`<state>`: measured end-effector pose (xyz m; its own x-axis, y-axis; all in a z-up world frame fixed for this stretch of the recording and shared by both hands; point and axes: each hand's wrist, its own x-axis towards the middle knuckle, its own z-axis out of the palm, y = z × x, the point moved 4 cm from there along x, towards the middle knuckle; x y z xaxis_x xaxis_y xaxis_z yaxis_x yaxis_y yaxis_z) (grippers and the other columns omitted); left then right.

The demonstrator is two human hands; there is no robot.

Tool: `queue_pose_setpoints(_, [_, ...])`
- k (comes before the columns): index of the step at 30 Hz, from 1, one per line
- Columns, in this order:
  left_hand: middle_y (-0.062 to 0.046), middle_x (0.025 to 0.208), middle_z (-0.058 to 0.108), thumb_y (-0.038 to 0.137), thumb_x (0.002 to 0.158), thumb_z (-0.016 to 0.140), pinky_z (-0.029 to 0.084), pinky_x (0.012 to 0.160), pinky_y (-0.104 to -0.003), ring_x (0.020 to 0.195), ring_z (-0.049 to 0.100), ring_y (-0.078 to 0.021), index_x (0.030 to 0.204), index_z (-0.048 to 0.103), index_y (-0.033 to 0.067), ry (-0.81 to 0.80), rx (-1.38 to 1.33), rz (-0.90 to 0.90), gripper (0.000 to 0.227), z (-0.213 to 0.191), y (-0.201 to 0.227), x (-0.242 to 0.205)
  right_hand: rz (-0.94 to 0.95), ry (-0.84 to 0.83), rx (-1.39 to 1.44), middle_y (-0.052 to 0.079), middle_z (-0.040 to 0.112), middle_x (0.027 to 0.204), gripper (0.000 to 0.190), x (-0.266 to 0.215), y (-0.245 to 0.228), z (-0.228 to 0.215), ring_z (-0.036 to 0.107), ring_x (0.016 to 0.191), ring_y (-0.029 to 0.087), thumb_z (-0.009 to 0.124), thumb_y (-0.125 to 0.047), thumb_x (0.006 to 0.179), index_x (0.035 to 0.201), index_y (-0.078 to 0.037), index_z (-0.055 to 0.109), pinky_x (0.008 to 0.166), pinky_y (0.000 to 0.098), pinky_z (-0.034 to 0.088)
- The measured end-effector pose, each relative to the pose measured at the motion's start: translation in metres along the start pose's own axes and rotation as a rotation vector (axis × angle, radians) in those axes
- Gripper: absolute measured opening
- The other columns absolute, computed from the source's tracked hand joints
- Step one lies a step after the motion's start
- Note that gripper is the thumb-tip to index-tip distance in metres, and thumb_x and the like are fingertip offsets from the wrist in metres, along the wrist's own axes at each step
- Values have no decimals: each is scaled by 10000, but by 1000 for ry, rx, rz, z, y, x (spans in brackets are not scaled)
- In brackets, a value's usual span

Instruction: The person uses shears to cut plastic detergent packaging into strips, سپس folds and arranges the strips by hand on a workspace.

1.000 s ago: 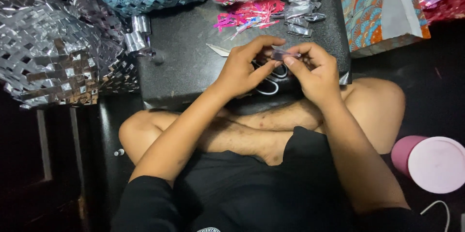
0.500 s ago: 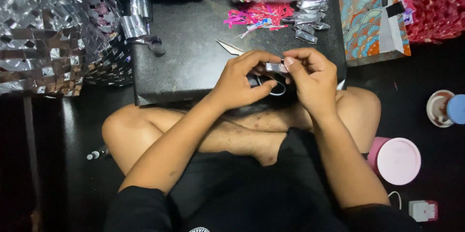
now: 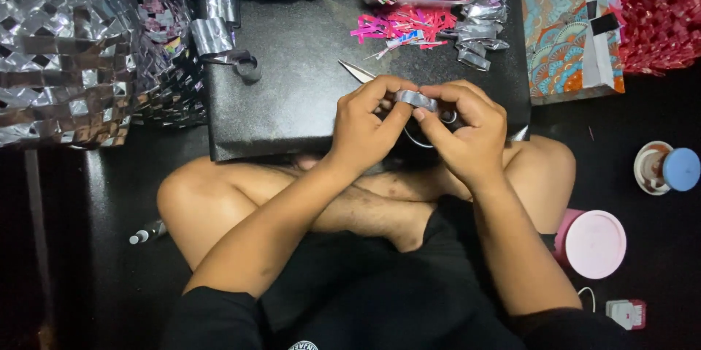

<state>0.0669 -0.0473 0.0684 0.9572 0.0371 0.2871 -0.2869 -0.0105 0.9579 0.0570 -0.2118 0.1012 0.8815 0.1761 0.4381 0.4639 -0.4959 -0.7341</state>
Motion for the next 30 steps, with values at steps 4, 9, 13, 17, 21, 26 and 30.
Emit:
queue_pose_setpoints(4, [-30,742,724,101,833,749,562,635,-274,695,704,-162,960,757,160,-6,37,0,140,3,-6,-3,-50,60,-59,129,730,875,148,4,-11,-1,662,717,251,800,-16,915,1060,12,799,674,347,526])
queue_pose_setpoints(9, [-44,929,666,96,839,803,602,684,-266,777,661,-131,929,664,92,-207,-329,-15,166,15,-2,-6,-202,313,-236,160,736,845,93,-1,-22,-4,685,696,307,727,49,967,1032,59,793,696,400,564])
queue_pose_setpoints(13, [-39,844,614,181,898,770,560,655,-299,762,637,-131,924,644,103,-337,-282,0,151,11,5,-7,-181,324,-166,176,723,820,92,0,-21,-9,663,660,318,750,-19,998,1021,65,781,659,405,549])
queue_pose_setpoints(17, [-49,809,643,201,969,696,542,665,-299,741,635,-142,936,653,105,-378,-239,3,111,10,21,-4,-107,338,-40,153,721,778,105,-3,-18,-12,626,626,226,775,-31,982,987,74,773,647,359,543])
queue_pose_setpoints(21, [-65,916,721,141,969,724,571,706,-264,825,693,-117,895,683,84,-290,-305,-55,102,14,16,-7,78,249,126,146,725,779,132,-8,-2,-14,631,696,123,726,-35,993,1062,71,763,677,318,553])
queue_pose_setpoints(26, [-138,1014,752,60,935,763,622,779,-292,905,727,-145,938,672,3,-200,-480,-301,107,19,-19,-17,263,97,336,164,752,860,229,-3,9,-8,700,752,163,607,-6,917,1092,58,741,728,322,583])
queue_pose_setpoints(30, [-179,983,766,4,893,768,645,748,-287,820,765,-172,925,674,-20,-157,-486,-426,102,18,-33,-19,268,42,246,158,768,897,265,-4,12,-12,728,788,160,751,37,863,1128,45,750,748,300,590])
